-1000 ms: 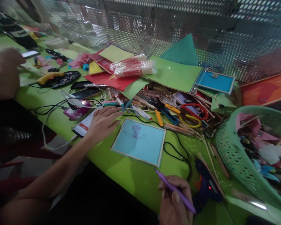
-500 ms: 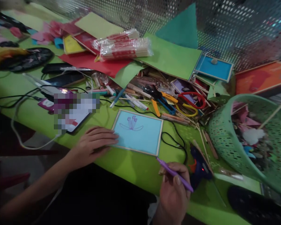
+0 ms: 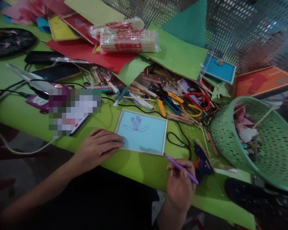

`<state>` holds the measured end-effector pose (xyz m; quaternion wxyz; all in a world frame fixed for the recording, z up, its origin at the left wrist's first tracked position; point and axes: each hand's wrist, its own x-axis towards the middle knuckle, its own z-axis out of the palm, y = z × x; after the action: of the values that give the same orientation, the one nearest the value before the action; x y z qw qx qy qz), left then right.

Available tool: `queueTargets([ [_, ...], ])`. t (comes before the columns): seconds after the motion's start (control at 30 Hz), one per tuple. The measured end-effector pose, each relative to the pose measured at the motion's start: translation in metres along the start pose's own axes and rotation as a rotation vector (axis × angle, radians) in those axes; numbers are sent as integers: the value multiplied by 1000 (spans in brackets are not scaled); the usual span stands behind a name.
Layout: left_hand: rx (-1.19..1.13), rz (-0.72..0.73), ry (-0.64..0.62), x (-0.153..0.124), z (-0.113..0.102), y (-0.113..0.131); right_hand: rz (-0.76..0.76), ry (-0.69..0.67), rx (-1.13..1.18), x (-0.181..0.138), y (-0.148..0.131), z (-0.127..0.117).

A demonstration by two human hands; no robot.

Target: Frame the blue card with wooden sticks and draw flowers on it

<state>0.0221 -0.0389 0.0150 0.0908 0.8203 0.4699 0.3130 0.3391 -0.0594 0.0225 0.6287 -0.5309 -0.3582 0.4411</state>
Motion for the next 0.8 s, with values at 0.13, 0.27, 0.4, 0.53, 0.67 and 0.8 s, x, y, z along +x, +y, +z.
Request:
queueTargets([
  [0.13, 12, -17, 3, -2, 1, 1, -21, 17, -33, 2, 2, 2],
  [0.27, 14, 13, 6, -3, 1, 1, -39, -13, -55, 6, -4, 8],
  [0.4, 1, 30, -31, -3, -2, 0, -122, -152, -136, 9, -25, 28],
  [0.53, -35, 43, -86, -1, -5, -1, -91, -282, -251, 18, -37, 64],
  [0.67, -61, 34, -90, 0, -7, -2, -3, -369, -379, 36, -22, 99],
  [0.8, -110, 18, -111, 1, -8, -3, 72, -377, -423, 45, -6, 114],
])
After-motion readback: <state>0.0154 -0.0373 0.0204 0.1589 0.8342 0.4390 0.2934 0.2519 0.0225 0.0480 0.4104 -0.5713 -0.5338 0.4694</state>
